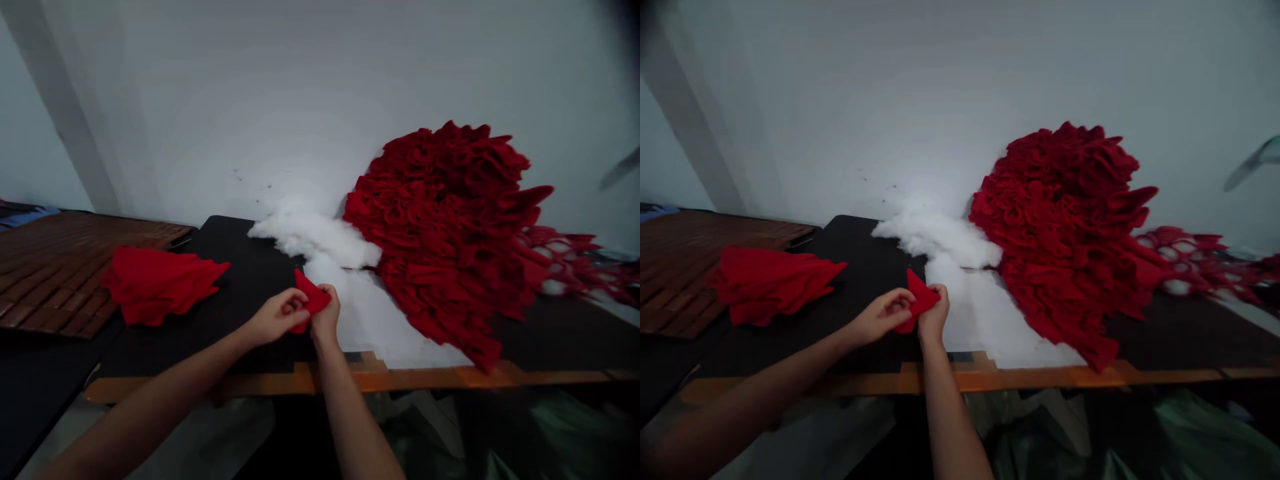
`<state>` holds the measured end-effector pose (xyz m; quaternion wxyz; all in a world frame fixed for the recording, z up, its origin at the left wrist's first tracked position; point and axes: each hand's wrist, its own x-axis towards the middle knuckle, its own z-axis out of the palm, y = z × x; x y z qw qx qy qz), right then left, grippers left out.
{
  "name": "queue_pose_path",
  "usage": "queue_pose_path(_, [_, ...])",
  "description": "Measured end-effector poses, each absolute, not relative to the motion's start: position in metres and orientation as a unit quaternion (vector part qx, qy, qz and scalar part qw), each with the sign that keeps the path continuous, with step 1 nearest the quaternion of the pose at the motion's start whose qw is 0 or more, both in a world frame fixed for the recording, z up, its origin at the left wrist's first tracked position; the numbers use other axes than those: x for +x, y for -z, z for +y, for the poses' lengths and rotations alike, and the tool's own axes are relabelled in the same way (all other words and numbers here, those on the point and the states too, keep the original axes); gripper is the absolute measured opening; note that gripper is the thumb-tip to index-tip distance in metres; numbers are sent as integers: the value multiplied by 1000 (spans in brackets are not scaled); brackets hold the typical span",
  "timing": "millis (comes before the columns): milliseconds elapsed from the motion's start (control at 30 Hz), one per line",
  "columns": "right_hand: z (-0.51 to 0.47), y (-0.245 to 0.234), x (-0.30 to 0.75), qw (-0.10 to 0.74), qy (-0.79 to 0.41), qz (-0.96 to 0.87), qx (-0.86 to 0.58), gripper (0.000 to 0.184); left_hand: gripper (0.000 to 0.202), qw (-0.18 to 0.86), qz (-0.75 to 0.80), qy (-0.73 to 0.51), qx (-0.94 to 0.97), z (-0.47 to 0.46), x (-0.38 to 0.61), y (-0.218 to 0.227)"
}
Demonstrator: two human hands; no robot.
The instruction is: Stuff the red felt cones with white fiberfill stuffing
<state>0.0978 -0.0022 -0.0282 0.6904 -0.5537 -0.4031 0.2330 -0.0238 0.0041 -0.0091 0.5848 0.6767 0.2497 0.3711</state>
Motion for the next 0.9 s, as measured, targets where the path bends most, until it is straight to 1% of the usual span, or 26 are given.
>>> queue_pose_path(100, [-6,15,96,683,-231,-416,-555,15,35,741,285,-372,480,9,-12,2])
queue_pose_path(167, [-8,6,91,674,-208,-430,-563,17,32,789,259,-406,380,11,-1,-6])
queue_pose_path(300, [-17,2,83,684,-77,-409,-599,25,13,795,225,-514,230,17,13,-17])
queue_pose_path(367, [-24,7,81,679,-9,-418,-603,21,11,797,222,-530,185,22,14,-16])
queue_pose_path(433, [-32,14,80,664,41,-465,-584,12,10,802,231,-526,162,27,13,-12])
queue_pose_path(467, [-34,19,79,652,60,-499,-568,11,11,803,232,-525,160,28,12,-9])
queue_pose_path(567, [-39,29,76,585,141,-601,-525,27,14,799,215,-531,182,28,8,-3])
queue_pose_path(667, [-41,35,74,498,210,-643,-543,34,15,788,203,-545,200,27,6,-2])
queue_pose_path(733, [-43,34,74,442,190,-641,-598,38,16,783,193,-555,206,26,5,-3])
queue_pose_path(800, [-47,31,76,399,120,-643,-642,43,18,782,174,-557,218,24,5,-5])
queue_pose_path(900, [-50,26,80,362,39,-677,-640,46,24,802,151,-529,234,18,7,-5])
